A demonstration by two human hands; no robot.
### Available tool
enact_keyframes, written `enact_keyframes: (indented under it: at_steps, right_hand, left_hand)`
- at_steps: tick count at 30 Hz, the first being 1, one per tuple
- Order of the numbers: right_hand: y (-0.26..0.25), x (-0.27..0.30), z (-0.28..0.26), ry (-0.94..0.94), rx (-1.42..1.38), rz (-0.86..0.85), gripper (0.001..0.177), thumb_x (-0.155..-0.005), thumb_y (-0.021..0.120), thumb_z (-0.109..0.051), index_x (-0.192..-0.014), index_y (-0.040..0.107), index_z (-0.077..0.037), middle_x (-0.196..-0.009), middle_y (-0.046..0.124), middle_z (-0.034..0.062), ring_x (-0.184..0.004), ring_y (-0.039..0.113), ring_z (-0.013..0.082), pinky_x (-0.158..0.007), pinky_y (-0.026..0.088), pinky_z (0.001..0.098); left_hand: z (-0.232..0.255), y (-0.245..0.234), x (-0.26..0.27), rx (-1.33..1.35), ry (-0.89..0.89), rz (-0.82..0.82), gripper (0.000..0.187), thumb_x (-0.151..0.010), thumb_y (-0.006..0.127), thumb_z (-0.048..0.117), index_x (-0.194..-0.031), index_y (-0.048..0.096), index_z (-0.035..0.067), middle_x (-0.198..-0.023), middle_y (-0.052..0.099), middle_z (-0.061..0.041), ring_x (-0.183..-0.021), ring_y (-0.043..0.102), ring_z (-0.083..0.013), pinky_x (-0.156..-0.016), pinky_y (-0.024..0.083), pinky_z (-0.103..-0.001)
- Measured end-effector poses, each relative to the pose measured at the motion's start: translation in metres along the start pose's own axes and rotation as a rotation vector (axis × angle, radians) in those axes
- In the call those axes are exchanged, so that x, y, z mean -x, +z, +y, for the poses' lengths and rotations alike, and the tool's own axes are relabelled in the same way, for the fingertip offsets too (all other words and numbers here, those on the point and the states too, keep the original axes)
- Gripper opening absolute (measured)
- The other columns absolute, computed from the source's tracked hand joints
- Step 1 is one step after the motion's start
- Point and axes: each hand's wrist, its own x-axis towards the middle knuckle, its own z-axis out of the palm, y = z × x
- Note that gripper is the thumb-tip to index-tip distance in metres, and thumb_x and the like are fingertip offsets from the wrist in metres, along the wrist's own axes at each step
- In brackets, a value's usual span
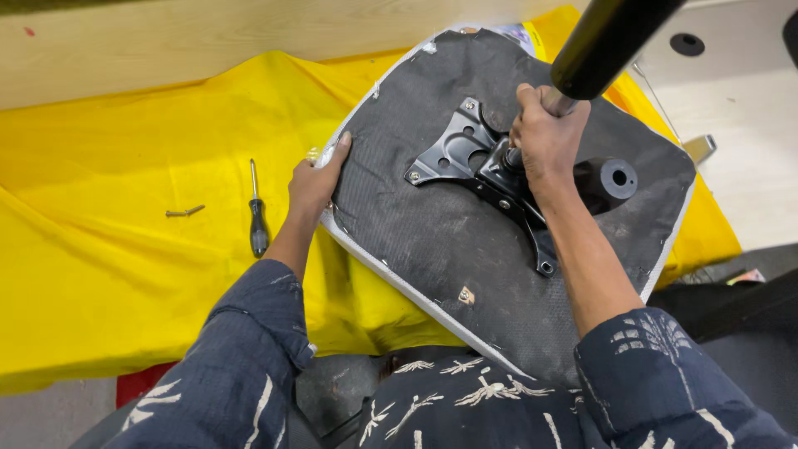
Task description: The person uses a screwdriver to tighten screws on the metal base of an office chair. They work on multiple screws around the base, then place the screwdriver on the table and adjust the chair base.
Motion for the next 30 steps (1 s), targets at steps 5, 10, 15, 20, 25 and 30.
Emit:
enact_keyframes:
  at_steps: [5, 10, 15, 20, 25, 30]
  right_hand:
    - [-0.003, -0.002, -0.001, 0.023, -0.009, -0.061, 0.045, -0.099, 0.066, -0.009, -0.062, 0.041, -0.014, -0.055, 0.044, -0.0039, -0.043, 0.040, 0.0067, -0.042, 0.032, 0.0257]
    - [-0.003, -0.005, 0.000, 0.051, 0.022, -0.066, 0.043, -0.099, 0.065, -0.009, -0.062, 0.043, -0.014, -0.054, 0.043, -0.0046, -0.043, 0.040, 0.0069, -0.043, 0.033, 0.0256]
    - [0.002, 0.004, -0.009, 0.035, 0.074, -0.010, 0.042, -0.099, 0.062, -0.007, -0.062, 0.043, -0.014, -0.055, 0.045, -0.0033, -0.043, 0.042, 0.0077, -0.046, 0.040, 0.0257]
    - [0.012, 0.006, -0.013, -0.026, 0.030, 0.083, 0.040, -0.095, 0.063, -0.004, -0.062, 0.042, -0.013, -0.054, 0.042, -0.0025, -0.042, 0.041, 0.0086, -0.043, 0.036, 0.0265]
    - [0.013, 0.007, -0.010, 0.004, 0.002, 0.139, 0.039, -0.094, 0.065, -0.002, -0.065, 0.042, -0.013, -0.056, 0.043, -0.0042, -0.043, 0.040, 0.0074, -0.043, 0.033, 0.0259]
    - [-0.008, 0.004, 0.032, 0.025, -0.088, 0.157, 0.032, -0.103, 0.063, -0.007, -0.076, 0.045, -0.010, -0.067, 0.042, -0.0024, -0.052, 0.040, 0.0091, -0.047, 0.033, 0.0283]
  left_hand:
    - [0.002, -0.001, 0.005, -0.070, 0.041, 0.046, 0.104, -0.068, 0.070, 0.083, -0.116, 0.068, -0.009, -0.118, 0.070, -0.028, -0.115, 0.068, -0.0379, -0.102, 0.048, -0.041]
    - [-0.003, 0.005, 0.004, -0.095, 0.028, 0.124, 0.097, -0.071, 0.069, 0.081, -0.104, 0.073, -0.010, -0.110, 0.072, -0.031, -0.108, 0.069, -0.0422, -0.099, 0.050, -0.045]
    - [-0.004, 0.006, 0.002, -0.032, 0.023, 0.066, 0.091, -0.073, 0.070, 0.077, -0.099, 0.074, -0.010, -0.105, 0.073, -0.030, -0.105, 0.071, -0.0414, -0.096, 0.052, -0.045]
    - [0.015, -0.004, 0.024, -0.028, 0.085, 0.071, 0.081, -0.082, 0.069, 0.068, -0.101, 0.073, -0.010, -0.106, 0.073, -0.028, -0.104, 0.070, -0.0404, -0.095, 0.051, -0.044]
    - [0.029, -0.009, 0.035, -0.012, 0.086, 0.018, 0.075, -0.085, 0.065, 0.065, -0.108, 0.073, -0.006, -0.110, 0.075, -0.023, -0.106, 0.070, -0.0359, -0.096, 0.051, -0.043]
    - [0.036, -0.009, 0.036, -0.048, 0.007, -0.024, 0.075, -0.086, 0.064, 0.065, -0.113, 0.070, -0.005, -0.114, 0.073, -0.024, -0.109, 0.069, -0.0367, -0.097, 0.050, -0.043]
